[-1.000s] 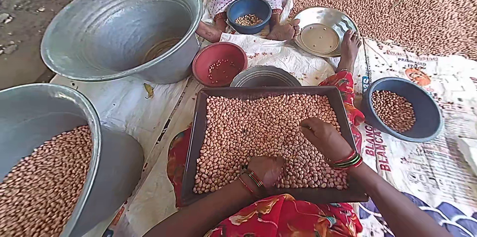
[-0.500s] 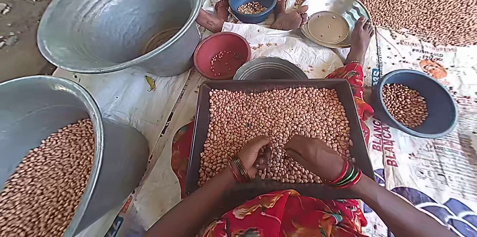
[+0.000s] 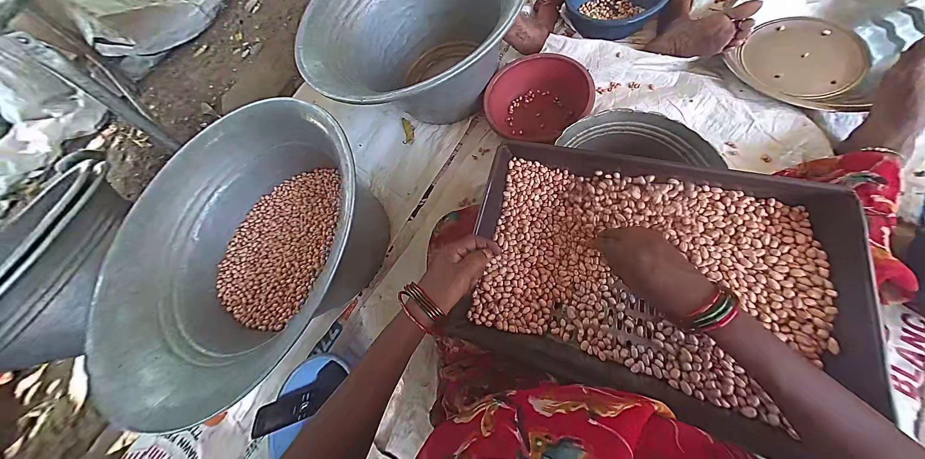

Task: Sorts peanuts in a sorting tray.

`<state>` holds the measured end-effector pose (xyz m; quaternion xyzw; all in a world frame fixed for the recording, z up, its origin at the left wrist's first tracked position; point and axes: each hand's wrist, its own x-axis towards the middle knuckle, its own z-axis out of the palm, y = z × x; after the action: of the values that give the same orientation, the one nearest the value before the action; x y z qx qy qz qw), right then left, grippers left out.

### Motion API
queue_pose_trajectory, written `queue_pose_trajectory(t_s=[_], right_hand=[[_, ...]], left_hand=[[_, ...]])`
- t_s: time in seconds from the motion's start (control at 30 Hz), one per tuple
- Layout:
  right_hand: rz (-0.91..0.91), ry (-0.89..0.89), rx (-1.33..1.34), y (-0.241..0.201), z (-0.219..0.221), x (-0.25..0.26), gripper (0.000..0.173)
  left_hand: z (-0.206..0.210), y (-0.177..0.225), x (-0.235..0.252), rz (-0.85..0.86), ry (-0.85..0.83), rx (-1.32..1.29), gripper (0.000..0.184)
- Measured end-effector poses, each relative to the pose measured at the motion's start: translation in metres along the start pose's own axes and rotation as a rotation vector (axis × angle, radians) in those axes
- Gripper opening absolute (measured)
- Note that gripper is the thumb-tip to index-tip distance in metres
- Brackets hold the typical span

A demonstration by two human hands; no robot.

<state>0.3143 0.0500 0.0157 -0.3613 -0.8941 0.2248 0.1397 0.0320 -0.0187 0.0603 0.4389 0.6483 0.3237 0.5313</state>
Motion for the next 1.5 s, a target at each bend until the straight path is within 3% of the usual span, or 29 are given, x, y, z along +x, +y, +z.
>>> queue_pose_trajectory(t_s=[0.03, 0.13, 0.17, 0.27, 0.3, 0.4, 0.5, 0.57, 0.6, 0.63, 0.67, 0.73, 0.8, 0.87, 0.93, 1.0, 1.07, 1.17, 1.3, 1.43, 1.5], right_hand=[[-0.033, -0.063, 0.024, -0.009, 0.003, 0.001, 0.023], [0.180, -0.702, -0.012, -0.039, -0.004, 0.014, 0.032], [0.239, -0.677, -0.053, -0.038, -0.002, 0.014, 0.031], [0.170, 0.011, -0.197, 0.004, 0.012, -0.003, 0.021], [0.165, 0.144, -0.199, 0.015, 0.011, -0.004, 0.022], [0.190, 0.142, -0.098, 0.010, -0.002, -0.007, 0.024], [0.178, 0.053, 0.039, -0.004, 0.000, 0.000, 0.025], [0.105, 0.084, 0.072, -0.012, 0.011, 0.012, 0.024], [0.054, 0.105, 0.073, -0.015, 0.020, 0.019, 0.023], [0.004, 0.120, 0.055, -0.018, 0.031, 0.027, 0.022], [-0.052, 0.137, 0.000, -0.019, 0.043, 0.034, 0.019], [-0.093, 0.075, -0.124, -0.024, 0.057, 0.046, 0.016], [-0.132, 0.107, -0.212, -0.024, 0.067, 0.053, 0.013], [-0.109, 0.122, -0.165, -0.023, 0.067, 0.056, 0.014], [0.096, -0.107, 0.058, -0.028, 0.045, 0.058, 0.025], [0.308, -0.278, 0.355, -0.030, 0.022, 0.061, 0.029], [0.357, -0.357, 0.438, -0.033, 0.013, 0.057, 0.027], [0.208, -0.509, 0.147, -0.048, 0.021, 0.050, 0.032], [-0.041, -0.115, -0.106, -0.048, 0.064, 0.034, 0.016], [-0.037, -0.111, -0.139, -0.051, 0.067, 0.035, 0.017], [-0.011, -0.200, -0.069, -0.048, 0.058, 0.036, 0.021]], left_hand=[[0.000, -0.001, -0.005, 0.018, -0.089, 0.219, 0.022], [0.018, 0.010, -0.007, -0.078, -0.490, 0.775, 0.035], [0.029, 0.012, -0.003, -0.148, -0.609, 0.924, 0.038], [0.053, 0.011, 0.007, -0.274, -0.767, 1.160, 0.040], [0.058, 0.012, 0.009, -0.285, -0.782, 1.194, 0.039], [0.060, 0.017, 0.012, -0.274, -0.811, 1.237, 0.038], [0.046, 0.015, 0.015, -0.193, -0.616, 0.926, 0.038], [0.031, 0.009, 0.013, -0.063, -0.344, 0.450, 0.028], [0.028, 0.001, 0.014, -0.005, -0.213, 0.114, 0.017], [0.026, -0.004, 0.017, 0.016, -0.148, -0.263, 0.018], [0.023, -0.007, 0.021, 0.023, -0.153, -0.554, 0.027], [0.016, -0.008, 0.023, 0.048, -0.199, -0.708, 0.034], [0.014, -0.003, 0.020, 0.018, -0.156, -0.556, 0.039], [0.017, 0.003, 0.015, -0.005, -0.107, -0.240, 0.034], [0.015, 0.010, 0.010, 0.026, -0.155, 0.252, 0.027], [0.013, 0.020, 0.005, -0.002, -0.264, 0.585, 0.034], [0.013, 0.024, 0.002, -0.077, -0.336, 0.703, 0.036], [0.013, 0.029, -0.001, -0.241, -0.393, 0.933, 0.038], [0.012, 0.028, -0.008, -0.414, -0.509, 1.120, 0.038], [0.019, 0.022, -0.015, -0.408, -0.588, 1.187, 0.038], [0.026, 0.020, -0.014, -0.395, -0.597, 1.210, 0.038]])
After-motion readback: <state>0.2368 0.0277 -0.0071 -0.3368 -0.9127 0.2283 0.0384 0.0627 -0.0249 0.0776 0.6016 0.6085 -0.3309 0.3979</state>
